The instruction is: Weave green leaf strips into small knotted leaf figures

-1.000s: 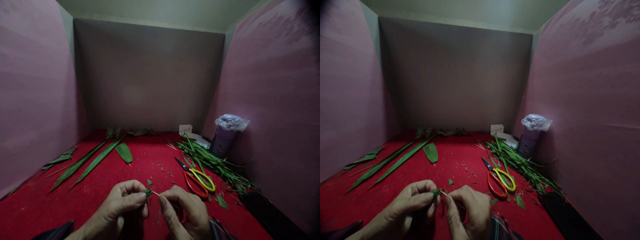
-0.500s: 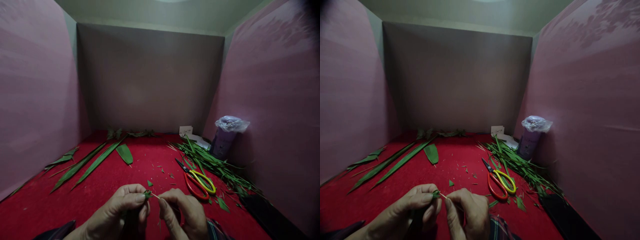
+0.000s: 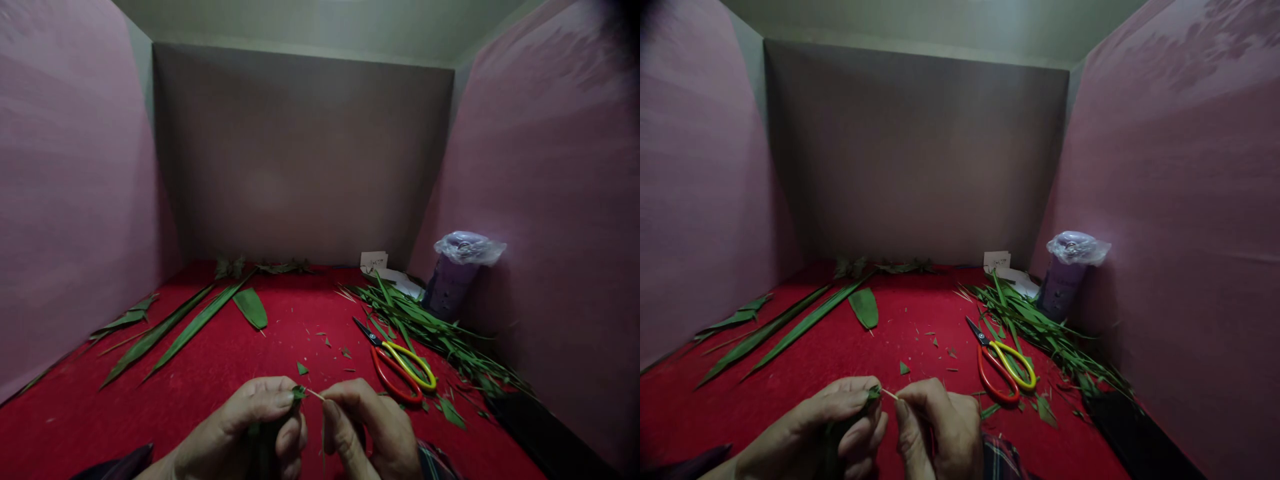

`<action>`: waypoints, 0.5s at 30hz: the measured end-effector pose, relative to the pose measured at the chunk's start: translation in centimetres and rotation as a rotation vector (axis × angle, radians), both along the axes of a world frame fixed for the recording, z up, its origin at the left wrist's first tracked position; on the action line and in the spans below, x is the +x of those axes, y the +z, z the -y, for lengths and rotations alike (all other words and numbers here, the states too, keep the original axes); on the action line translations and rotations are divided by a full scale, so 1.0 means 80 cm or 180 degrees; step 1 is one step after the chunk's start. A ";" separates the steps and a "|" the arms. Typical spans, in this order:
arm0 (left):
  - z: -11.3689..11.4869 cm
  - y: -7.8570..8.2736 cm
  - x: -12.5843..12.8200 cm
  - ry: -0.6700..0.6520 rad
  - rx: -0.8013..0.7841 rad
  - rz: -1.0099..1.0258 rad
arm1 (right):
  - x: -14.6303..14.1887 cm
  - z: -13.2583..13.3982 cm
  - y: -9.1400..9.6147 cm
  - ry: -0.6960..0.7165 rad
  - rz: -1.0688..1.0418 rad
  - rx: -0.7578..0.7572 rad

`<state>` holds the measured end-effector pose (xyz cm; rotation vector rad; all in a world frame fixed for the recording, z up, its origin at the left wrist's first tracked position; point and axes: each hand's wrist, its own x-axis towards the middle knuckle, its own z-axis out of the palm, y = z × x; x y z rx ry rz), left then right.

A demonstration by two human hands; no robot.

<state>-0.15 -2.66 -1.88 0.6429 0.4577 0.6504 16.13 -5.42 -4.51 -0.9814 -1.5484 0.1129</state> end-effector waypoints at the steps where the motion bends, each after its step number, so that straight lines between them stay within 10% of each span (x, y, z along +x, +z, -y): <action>1: 0.000 0.000 0.000 -0.0011 -0.0020 0.0005 | 0.000 0.000 0.001 -0.0003 0.0003 0.0021; 15: 0.004 0.003 0.005 0.0046 -0.0276 0.0092 | 0.002 0.003 0.003 -0.0020 0.0185 0.0027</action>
